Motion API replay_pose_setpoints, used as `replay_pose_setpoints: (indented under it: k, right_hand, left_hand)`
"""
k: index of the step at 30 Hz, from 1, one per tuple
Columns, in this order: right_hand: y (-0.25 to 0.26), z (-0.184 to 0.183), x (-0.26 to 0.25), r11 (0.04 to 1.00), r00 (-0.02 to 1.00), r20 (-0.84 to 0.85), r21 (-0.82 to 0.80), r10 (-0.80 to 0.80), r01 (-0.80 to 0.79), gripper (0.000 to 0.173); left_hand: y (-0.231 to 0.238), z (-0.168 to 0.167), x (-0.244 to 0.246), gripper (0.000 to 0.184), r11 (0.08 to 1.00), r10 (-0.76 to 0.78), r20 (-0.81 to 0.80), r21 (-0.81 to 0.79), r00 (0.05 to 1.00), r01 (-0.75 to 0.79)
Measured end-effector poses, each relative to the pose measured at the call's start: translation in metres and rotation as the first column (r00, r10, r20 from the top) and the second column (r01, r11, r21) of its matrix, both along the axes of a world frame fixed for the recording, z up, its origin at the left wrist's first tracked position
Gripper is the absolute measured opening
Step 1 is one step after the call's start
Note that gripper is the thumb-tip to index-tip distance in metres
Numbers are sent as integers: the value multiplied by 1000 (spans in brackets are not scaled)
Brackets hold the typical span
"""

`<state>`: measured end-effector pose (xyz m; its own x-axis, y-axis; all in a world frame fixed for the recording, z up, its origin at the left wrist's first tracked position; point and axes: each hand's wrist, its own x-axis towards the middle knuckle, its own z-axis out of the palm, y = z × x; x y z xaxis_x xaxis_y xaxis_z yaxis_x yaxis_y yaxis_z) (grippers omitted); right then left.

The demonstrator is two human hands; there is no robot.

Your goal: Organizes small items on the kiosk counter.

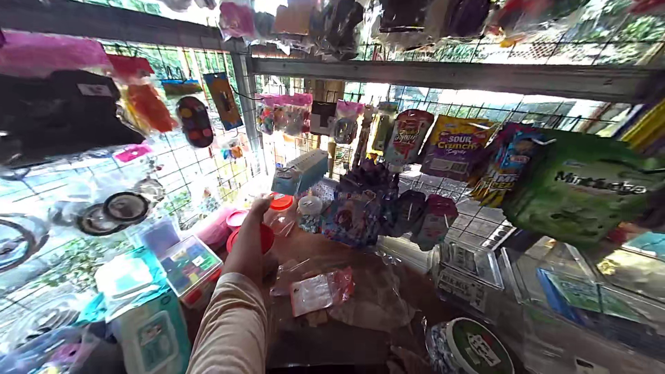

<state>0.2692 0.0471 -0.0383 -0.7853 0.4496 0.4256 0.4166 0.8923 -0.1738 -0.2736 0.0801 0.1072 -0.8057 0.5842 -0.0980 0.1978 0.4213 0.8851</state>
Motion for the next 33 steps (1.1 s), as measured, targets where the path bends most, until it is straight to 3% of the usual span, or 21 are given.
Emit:
replay_pose_setpoints:
  k: [5, 8, 12, 17, 24, 28, 31, 33]
  right_hand:
    - [1, -9, 1, 1000, 1000, -20, 19, -23, 23, 20]
    - [3, -15, 0, 996, 997, -63, 80, -32, 37, 20]
    - [6, -18, -2, 996, 995, -100, 81, -30, 38, 23]
    - [10, -24, -4, 995, 993, -120, 95, -15, 26, 27]
    - [17, -31, 0, 983, 985, -147, 172, 94, -69, 26]
    - [15, -26, -6, 970, 975, -90, 154, 206, -190, 27]
    - [11, -16, -25, 951, 952, 32, 55, 304, -305, 30]
    - [9, -8, -42, 942, 932, 139, -94, 334, -323, 34]
  left_hand:
    - [-40, 27, 11, 53, 993, -113, -266, 6, 957, 119]
    - [-84, 29, 29, 71, 961, -251, -389, -212, 886, 178]
    - [-120, 23, 59, 100, 793, -403, -258, -577, 878, 194]
    - [-132, 18, 77, 110, 738, -403, -219, -651, 888, 175]
    - [-141, 6, 91, 103, 850, -213, -309, -526, 927, 21]
    - [-166, 34, 110, 98, 917, -143, -405, -396, 903, -33]
    - [-193, 63, 137, 95, 969, -102, -540, -245, 835, -40]
    - [-217, 75, 155, 97, 988, -73, -630, -152, 773, -30]
